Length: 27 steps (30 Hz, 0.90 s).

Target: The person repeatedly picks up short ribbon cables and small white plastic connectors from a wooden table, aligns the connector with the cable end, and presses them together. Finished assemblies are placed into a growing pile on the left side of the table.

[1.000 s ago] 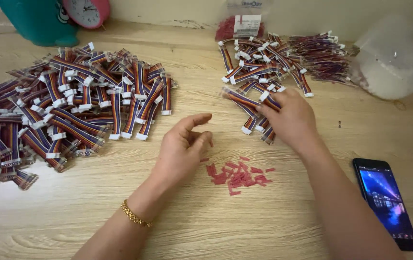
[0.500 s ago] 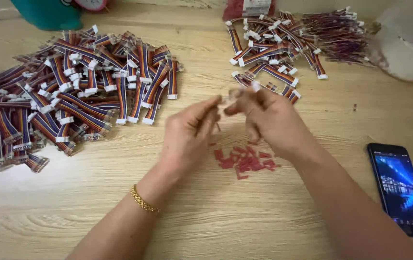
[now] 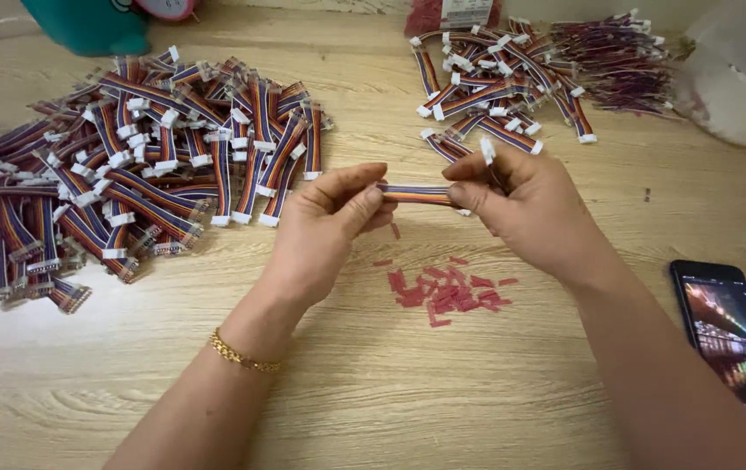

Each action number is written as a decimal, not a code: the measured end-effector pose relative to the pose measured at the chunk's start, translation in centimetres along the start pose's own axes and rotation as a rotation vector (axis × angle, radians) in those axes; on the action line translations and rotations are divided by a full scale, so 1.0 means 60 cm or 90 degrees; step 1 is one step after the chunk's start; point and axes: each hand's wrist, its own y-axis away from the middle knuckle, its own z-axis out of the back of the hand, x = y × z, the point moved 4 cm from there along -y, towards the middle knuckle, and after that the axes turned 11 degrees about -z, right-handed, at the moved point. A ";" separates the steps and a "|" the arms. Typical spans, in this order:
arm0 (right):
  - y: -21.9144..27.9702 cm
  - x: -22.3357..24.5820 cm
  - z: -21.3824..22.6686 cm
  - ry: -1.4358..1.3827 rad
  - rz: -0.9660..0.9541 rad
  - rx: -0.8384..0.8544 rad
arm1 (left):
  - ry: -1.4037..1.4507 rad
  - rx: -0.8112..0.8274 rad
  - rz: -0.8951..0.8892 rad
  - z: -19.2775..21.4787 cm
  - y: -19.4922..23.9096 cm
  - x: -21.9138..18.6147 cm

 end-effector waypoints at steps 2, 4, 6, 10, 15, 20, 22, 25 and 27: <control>-0.004 0.000 0.002 -0.001 0.040 0.011 | 0.071 -0.028 0.035 0.009 -0.003 0.010; -0.012 -0.003 0.001 -0.001 0.082 0.022 | 0.143 -0.057 0.067 0.010 -0.003 0.010; -0.029 -0.024 -0.002 -0.122 -0.042 0.030 | 0.180 -0.083 0.084 0.007 0.000 -0.003; -0.027 -0.019 -0.006 -0.242 0.073 0.018 | 0.125 -0.077 0.006 0.030 -0.009 0.004; -0.005 -0.017 0.003 0.319 -0.080 0.181 | 0.115 -0.157 0.032 0.053 -0.021 0.010; -0.005 -0.043 -0.008 0.546 -0.085 0.216 | 0.125 -0.157 0.051 0.049 -0.019 0.024; -0.007 -0.039 -0.012 0.569 -0.081 0.204 | 0.120 -0.156 0.053 0.047 -0.018 0.023; -0.009 -0.040 -0.016 0.623 -0.063 0.204 | 0.119 -0.154 0.049 0.046 -0.019 0.028; -0.002 -0.030 -0.020 0.613 -0.059 0.207 | 0.116 -0.135 0.053 0.050 -0.022 0.038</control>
